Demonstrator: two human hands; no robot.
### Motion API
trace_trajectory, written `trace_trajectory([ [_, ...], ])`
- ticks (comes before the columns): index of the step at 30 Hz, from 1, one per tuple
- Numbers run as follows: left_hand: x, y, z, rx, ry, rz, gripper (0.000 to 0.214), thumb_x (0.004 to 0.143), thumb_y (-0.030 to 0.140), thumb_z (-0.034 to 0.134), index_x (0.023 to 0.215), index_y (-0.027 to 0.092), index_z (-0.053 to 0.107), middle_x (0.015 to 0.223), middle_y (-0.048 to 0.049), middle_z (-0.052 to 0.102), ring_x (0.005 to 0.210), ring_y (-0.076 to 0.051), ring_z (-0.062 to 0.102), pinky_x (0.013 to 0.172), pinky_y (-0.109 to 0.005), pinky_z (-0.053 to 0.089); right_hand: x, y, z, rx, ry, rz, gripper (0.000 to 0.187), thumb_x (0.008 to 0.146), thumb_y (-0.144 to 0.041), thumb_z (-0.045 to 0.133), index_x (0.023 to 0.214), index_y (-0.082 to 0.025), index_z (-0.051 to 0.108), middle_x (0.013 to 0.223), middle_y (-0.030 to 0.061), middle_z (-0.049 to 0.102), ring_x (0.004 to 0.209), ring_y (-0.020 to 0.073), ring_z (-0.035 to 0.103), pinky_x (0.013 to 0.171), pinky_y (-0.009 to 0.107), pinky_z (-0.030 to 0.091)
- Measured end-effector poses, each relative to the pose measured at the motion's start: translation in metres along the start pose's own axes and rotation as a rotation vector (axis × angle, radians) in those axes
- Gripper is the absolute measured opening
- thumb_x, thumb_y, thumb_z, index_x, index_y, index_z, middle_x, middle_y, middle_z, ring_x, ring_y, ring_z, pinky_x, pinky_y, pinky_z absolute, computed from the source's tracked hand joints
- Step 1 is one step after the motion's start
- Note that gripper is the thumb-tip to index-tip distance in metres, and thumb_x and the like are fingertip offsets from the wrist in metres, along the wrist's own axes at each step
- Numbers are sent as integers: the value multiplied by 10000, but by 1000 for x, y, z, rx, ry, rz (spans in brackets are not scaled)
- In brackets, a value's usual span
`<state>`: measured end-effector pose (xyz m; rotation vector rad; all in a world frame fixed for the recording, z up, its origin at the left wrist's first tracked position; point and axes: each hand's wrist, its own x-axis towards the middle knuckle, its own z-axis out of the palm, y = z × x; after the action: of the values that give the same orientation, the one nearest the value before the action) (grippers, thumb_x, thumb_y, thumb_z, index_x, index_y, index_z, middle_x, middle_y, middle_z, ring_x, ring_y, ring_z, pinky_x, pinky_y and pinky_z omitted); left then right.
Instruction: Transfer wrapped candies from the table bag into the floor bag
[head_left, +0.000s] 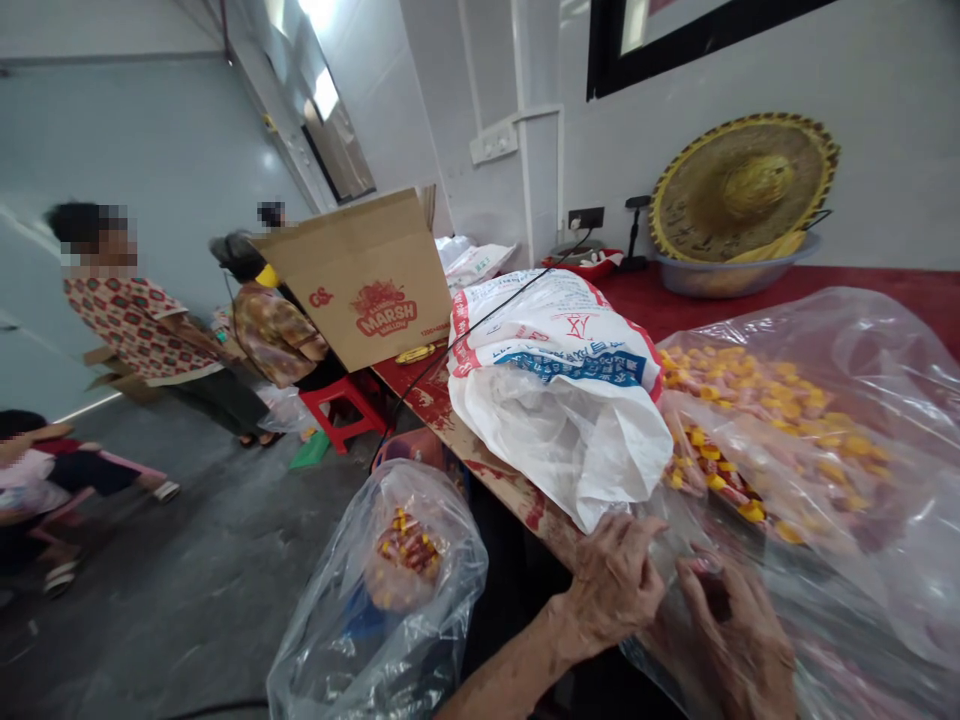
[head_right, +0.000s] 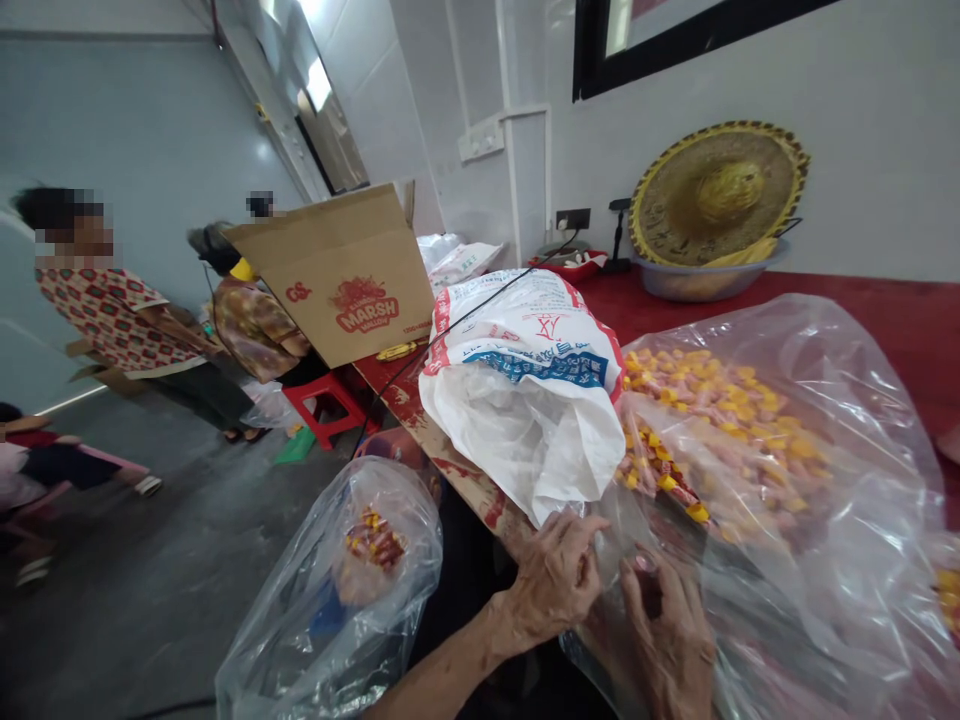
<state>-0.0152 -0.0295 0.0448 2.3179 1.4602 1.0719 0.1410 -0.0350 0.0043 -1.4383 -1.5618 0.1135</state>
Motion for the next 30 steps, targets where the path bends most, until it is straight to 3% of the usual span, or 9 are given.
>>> trace_trajectory([
  [4,-2,-10,9,-27,-13,-2,501,868,88,531,1353,164,625,1188,-113,763,1106,-279,743,1072,-493,632,1,0,2,-56,8,-31,773,1079,-823,316,1021,-183,746,1003,119,763,808,277,727,689,387,555],
  [8,-1,-9,5,-82,-72,-75,427,918,120,580,1331,206,649,1179,-71,772,1067,-250,756,1035,-440,650,3,-2,0,-19,26,-78,699,1101,-767,365,1053,-181,743,1017,115,760,863,282,738,748,394,570],
  [13,-3,4,-4,-100,26,-103,315,975,183,631,1286,216,668,1078,-63,752,1006,-239,742,944,-398,666,3,-4,-1,6,17,-56,658,1099,-748,404,1067,-182,739,1058,122,759,896,284,741,782,400,579],
  [19,-4,-4,10,-14,25,-25,411,868,73,556,1252,180,656,1078,-92,736,1017,-263,733,913,-431,678,3,-5,-2,-1,0,-40,709,1078,-808,361,1046,-204,732,1047,119,759,893,288,735,751,399,571],
  [23,-1,0,3,-39,51,5,469,821,69,571,1269,188,647,1069,-80,726,1009,-246,726,915,-398,674,3,-7,-4,31,3,15,720,1053,-833,376,1038,-206,730,1040,132,754,915,302,732,800,416,583],
  [27,-5,5,-1,-44,122,-11,425,901,81,539,1305,172,632,1125,-105,726,1054,-249,721,949,-408,665,2,-3,-2,27,-36,57,728,1027,-851,378,1039,-215,732,1067,143,749,938,311,721,823,426,592],
  [30,-9,-1,6,25,78,-13,395,980,140,508,1357,171,623,1144,-115,743,1052,-261,733,954,-438,670,0,2,2,25,-60,5,708,1042,-824,379,1082,-209,728,1089,142,748,948,301,714,834,417,593],
])
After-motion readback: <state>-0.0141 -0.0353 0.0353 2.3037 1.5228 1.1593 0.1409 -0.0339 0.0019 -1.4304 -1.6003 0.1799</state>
